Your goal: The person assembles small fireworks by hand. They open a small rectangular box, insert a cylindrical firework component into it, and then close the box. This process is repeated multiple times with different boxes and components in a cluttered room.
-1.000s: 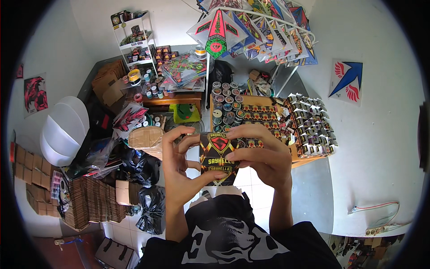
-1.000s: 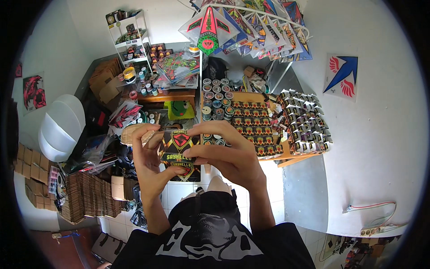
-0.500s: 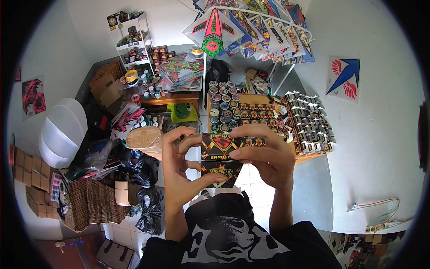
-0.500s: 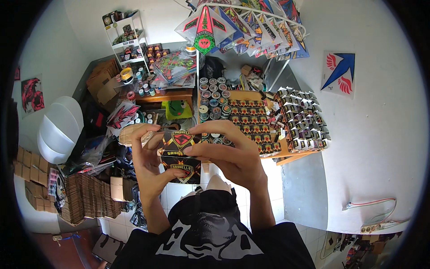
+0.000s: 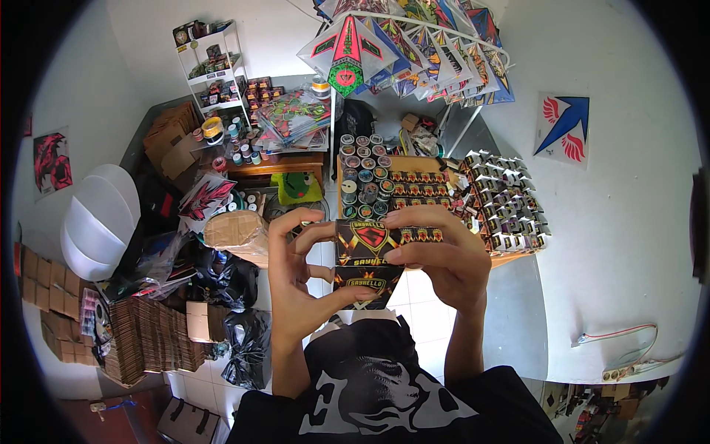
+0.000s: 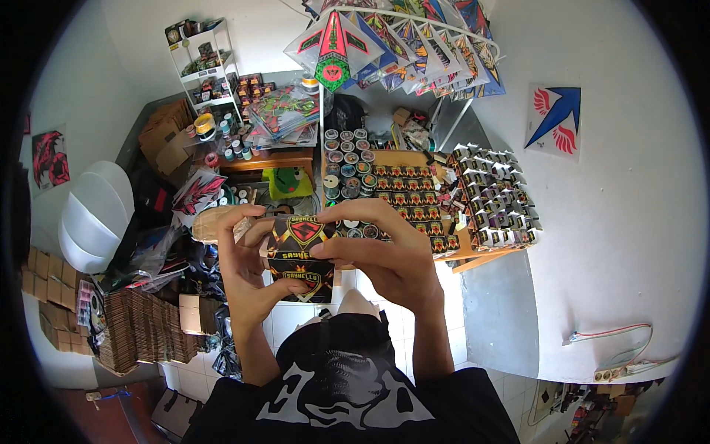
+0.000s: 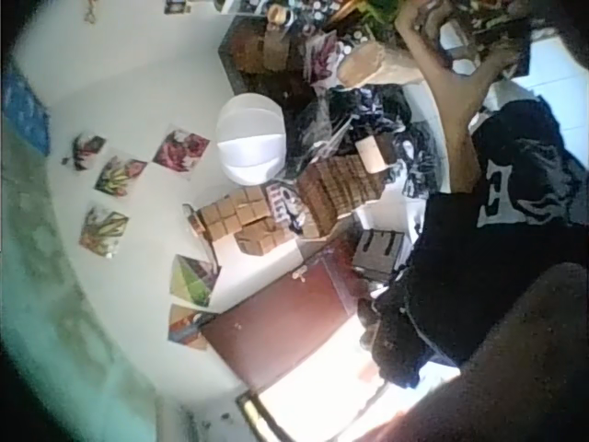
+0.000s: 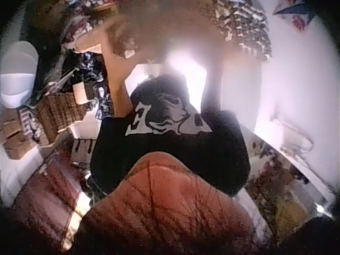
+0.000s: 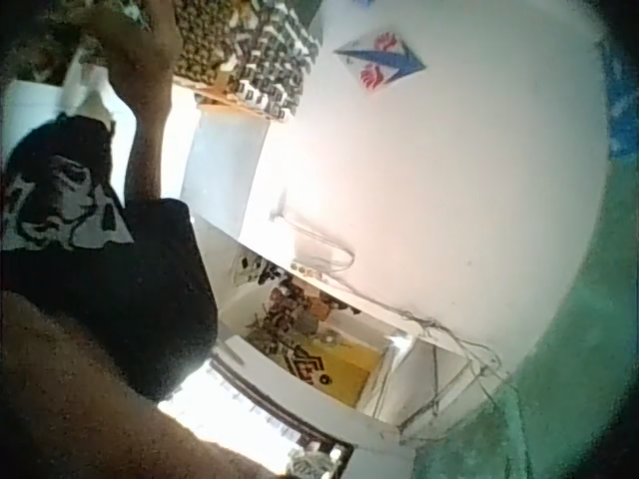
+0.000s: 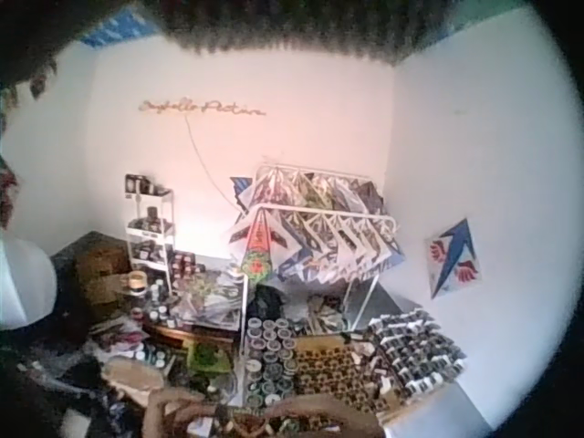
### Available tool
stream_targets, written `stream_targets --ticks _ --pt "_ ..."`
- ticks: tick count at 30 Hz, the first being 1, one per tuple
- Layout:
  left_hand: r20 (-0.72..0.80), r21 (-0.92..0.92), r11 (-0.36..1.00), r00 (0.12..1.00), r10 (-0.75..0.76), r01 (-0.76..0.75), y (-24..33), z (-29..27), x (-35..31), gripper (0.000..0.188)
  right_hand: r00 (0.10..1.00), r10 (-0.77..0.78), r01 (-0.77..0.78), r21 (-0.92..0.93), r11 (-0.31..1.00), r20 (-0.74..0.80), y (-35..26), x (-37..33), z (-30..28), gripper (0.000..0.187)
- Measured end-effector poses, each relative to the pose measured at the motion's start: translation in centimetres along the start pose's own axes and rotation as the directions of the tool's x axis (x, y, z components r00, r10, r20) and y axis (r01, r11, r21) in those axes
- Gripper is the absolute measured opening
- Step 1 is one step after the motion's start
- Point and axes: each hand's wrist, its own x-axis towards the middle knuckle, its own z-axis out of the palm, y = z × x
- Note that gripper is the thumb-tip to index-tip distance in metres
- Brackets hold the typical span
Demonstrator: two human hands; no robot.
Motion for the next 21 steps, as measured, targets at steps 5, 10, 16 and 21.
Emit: stream_targets --ticks 5,10,16,21 --pt "0.005 0.001 1.000 1.000 -0.003 0.003 0.1 -0.1 0.0 0.102 1.000 0.009 -0.009 0.009 1.000 0.008 -0.2 0.1 0.2 0.030" --pt "0.006 0.017 1.000 1.000 -0.017 0.017 -0.1 -0.2 0.0 0.102 1.000 -0.008 0.008 0.041 0.999 -0.014 0.3 0.0 0.7 0.031" --pt "-0.013 0.028 0.999 1.000 -0.025 0.026 0.0 -0.4 -0.2 0.101 0.999 -0.048 0.047 0.075 0.996 0.008 0.9 0.2 0.7 0.035" --pt "-0.035 0.083 0.996 0.999 -0.027 0.030 -0.2 -0.3 -0.2 0.103 0.997 -0.037 0.027 0.149 0.988 0.070 1.2 0.1 0.3 0.033"
